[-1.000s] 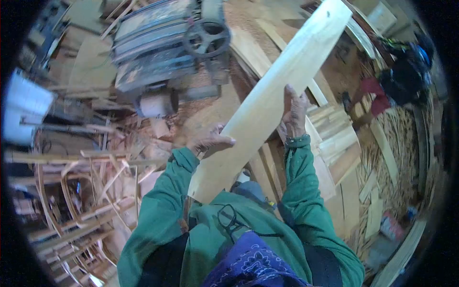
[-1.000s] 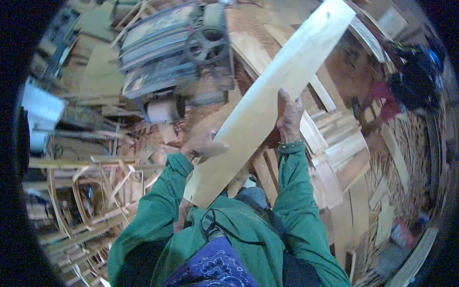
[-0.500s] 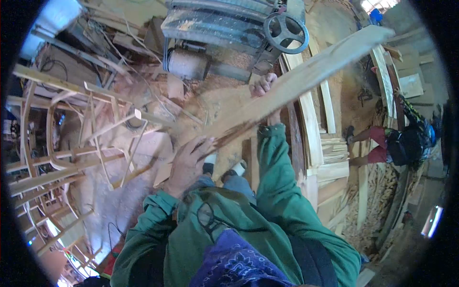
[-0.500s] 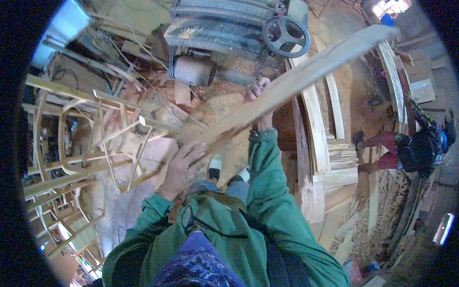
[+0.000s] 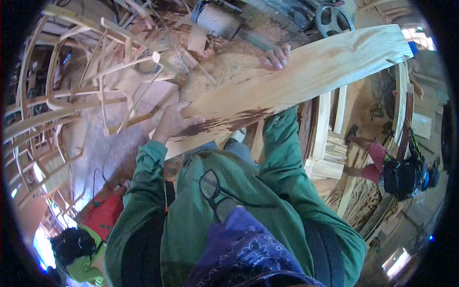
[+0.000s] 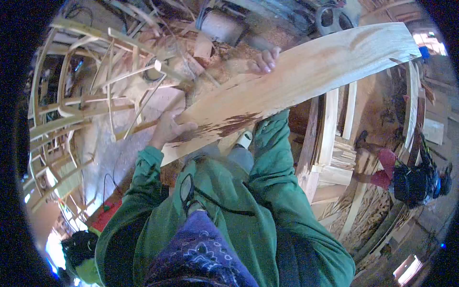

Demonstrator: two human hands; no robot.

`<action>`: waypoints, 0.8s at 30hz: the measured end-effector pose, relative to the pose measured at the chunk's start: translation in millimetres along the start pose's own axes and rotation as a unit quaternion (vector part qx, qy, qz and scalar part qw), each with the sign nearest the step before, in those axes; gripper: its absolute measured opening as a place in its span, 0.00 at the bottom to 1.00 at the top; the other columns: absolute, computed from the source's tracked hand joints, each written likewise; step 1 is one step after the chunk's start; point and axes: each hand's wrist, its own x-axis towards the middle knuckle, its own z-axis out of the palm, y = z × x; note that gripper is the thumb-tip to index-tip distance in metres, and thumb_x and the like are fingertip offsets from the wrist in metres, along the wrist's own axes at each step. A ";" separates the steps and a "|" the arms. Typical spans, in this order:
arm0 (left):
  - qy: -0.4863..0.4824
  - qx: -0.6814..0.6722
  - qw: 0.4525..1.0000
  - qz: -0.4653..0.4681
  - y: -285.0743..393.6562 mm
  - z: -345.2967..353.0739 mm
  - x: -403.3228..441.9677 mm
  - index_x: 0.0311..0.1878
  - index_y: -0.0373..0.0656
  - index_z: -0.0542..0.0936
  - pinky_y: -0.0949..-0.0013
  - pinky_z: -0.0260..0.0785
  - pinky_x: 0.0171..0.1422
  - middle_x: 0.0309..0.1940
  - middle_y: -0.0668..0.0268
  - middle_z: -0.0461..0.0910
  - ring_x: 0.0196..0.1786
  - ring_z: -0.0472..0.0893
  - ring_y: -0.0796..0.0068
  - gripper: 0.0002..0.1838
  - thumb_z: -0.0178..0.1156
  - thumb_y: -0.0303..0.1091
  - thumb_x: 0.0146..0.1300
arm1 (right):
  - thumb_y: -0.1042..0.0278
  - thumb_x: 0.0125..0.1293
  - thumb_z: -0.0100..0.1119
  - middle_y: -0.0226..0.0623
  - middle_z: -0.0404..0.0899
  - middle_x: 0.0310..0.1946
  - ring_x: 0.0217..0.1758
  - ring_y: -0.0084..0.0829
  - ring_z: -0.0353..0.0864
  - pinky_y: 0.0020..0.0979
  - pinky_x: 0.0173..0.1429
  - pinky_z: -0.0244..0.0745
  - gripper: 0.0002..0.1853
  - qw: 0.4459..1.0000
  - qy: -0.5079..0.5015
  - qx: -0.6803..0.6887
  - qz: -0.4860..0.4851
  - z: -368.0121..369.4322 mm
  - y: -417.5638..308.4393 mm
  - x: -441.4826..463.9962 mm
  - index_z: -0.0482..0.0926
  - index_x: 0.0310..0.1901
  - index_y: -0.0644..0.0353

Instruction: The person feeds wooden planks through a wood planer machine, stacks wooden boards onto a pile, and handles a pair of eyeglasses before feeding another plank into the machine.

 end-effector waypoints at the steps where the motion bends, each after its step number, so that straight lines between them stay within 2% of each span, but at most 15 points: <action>1: 0.022 0.000 1.000 0.011 -2.6 3.3 -7.0 0.55 0.39 0.83 0.62 0.73 0.59 0.47 0.50 0.86 0.50 0.84 0.58 0.34 0.77 0.54 0.51 | 0.59 0.77 0.44 0.31 0.75 0.30 0.35 0.29 0.75 0.34 0.43 0.66 0.12 0.999 -0.027 0.010 0.015 -11.8 -5.5 0.5 0.72 0.44 0.58; 3: 0.062 -0.001 0.997 0.039 -1.0 17.3 -16.1 0.47 0.38 0.86 0.64 0.74 0.53 0.39 0.55 0.88 0.42 0.85 0.63 0.27 0.76 0.52 0.54 | 0.59 0.77 0.45 0.32 0.77 0.31 0.36 0.29 0.75 0.33 0.43 0.67 0.12 0.995 -0.084 0.025 0.044 -32.7 -17.0 -0.7 0.72 0.47 0.58; 6: 0.083 -0.007 0.996 0.035 12.9 33.3 -31.3 0.48 0.36 0.86 0.62 0.74 0.53 0.39 0.57 0.87 0.42 0.85 0.63 0.26 0.75 0.50 0.56 | 0.57 0.78 0.43 0.34 0.80 0.36 0.37 0.32 0.76 0.36 0.45 0.70 0.16 0.994 -0.107 0.018 0.024 -43.2 -23.9 -11.1 0.72 0.55 0.58; 9: 0.218 0.086 0.968 0.086 -20.1 62.7 -38.5 0.45 0.39 0.87 0.61 0.75 0.49 0.37 0.54 0.88 0.40 0.86 0.58 0.29 0.76 0.56 0.51 | 0.46 0.79 0.40 0.41 0.80 0.51 0.50 0.37 0.79 0.43 0.57 0.73 0.25 0.983 0.146 -0.098 -0.050 7.8 -42.7 -25.9 0.68 0.66 0.56; 10: 0.195 0.035 0.975 0.099 2.0 59.3 -42.8 0.43 0.39 0.88 0.60 0.75 0.47 0.35 0.53 0.87 0.39 0.86 0.56 0.28 0.76 0.55 0.51 | 0.43 0.79 0.39 0.43 0.79 0.56 0.54 0.39 0.79 0.45 0.61 0.73 0.29 0.962 0.220 -0.142 -0.075 34.2 -50.1 -26.0 0.66 0.69 0.55; 11: 0.169 0.012 0.983 0.074 -3.4 63.4 -45.4 0.42 0.39 0.88 0.60 0.75 0.47 0.36 0.52 0.87 0.39 0.86 0.56 0.28 0.76 0.55 0.50 | 0.39 0.78 0.38 0.44 0.77 0.61 0.59 0.41 0.78 0.47 0.65 0.72 0.32 0.935 0.286 -0.177 -0.111 72.9 -41.3 -19.5 0.64 0.71 0.54; 13: 0.141 -0.004 0.990 0.024 -12.6 67.1 -54.5 0.42 0.38 0.87 0.60 0.75 0.46 0.36 0.52 0.87 0.38 0.86 0.57 0.27 0.77 0.54 0.49 | 0.32 0.76 0.38 0.46 0.72 0.67 0.67 0.44 0.75 0.49 0.72 0.69 0.38 0.866 0.367 -0.290 -0.176 101.3 -49.7 -22.8 0.61 0.75 0.53; 15: 0.146 0.009 0.989 -0.026 -11.5 71.8 -64.2 0.42 0.38 0.87 0.62 0.75 0.45 0.36 0.53 0.87 0.37 0.86 0.61 0.26 0.77 0.52 0.50 | 0.25 0.72 0.38 0.46 0.68 0.72 0.72 0.45 0.70 0.51 0.76 0.65 0.44 0.774 0.395 -0.441 -0.225 97.8 -73.1 -45.0 0.59 0.77 0.53; 16: 0.156 0.002 0.987 -0.027 -5.7 71.4 -68.4 0.41 0.37 0.87 0.64 0.75 0.45 0.36 0.55 0.87 0.37 0.86 0.64 0.25 0.78 0.50 0.50 | 0.24 0.70 0.44 0.47 0.70 0.70 0.71 0.47 0.71 0.50 0.75 0.66 0.47 0.791 0.438 -0.353 -0.242 102.7 -80.4 -53.5 0.62 0.74 0.61; 19: 0.165 -0.023 0.985 -0.033 7.4 72.3 -75.8 0.40 0.36 0.87 0.67 0.75 0.45 0.34 0.60 0.88 0.36 0.85 0.72 0.22 0.77 0.46 0.51 | 0.27 0.69 0.50 0.50 0.71 0.69 0.71 0.46 0.71 0.50 0.75 0.66 0.49 0.840 0.420 -0.263 -0.220 116.2 -95.2 -65.2 0.64 0.71 0.70; 22: 0.147 -0.078 0.984 -0.060 -12.3 77.6 -82.0 0.39 0.36 0.86 0.69 0.74 0.45 0.34 0.63 0.87 0.36 0.83 0.76 0.20 0.77 0.43 0.51 | 0.29 0.69 0.52 0.52 0.73 0.66 0.70 0.46 0.72 0.49 0.75 0.66 0.48 0.846 0.395 -0.269 -0.237 118.3 -110.3 -61.0 0.66 0.69 0.73; 24: 0.138 -0.068 0.987 -0.038 -19.7 77.3 -90.1 0.39 0.35 0.86 0.69 0.74 0.45 0.33 0.63 0.87 0.36 0.82 0.78 0.20 0.76 0.42 0.53 | 0.31 0.71 0.51 0.52 0.74 0.65 0.69 0.45 0.73 0.47 0.76 0.65 0.45 0.852 0.385 -0.265 -0.236 123.1 -113.2 -52.8 0.67 0.68 0.73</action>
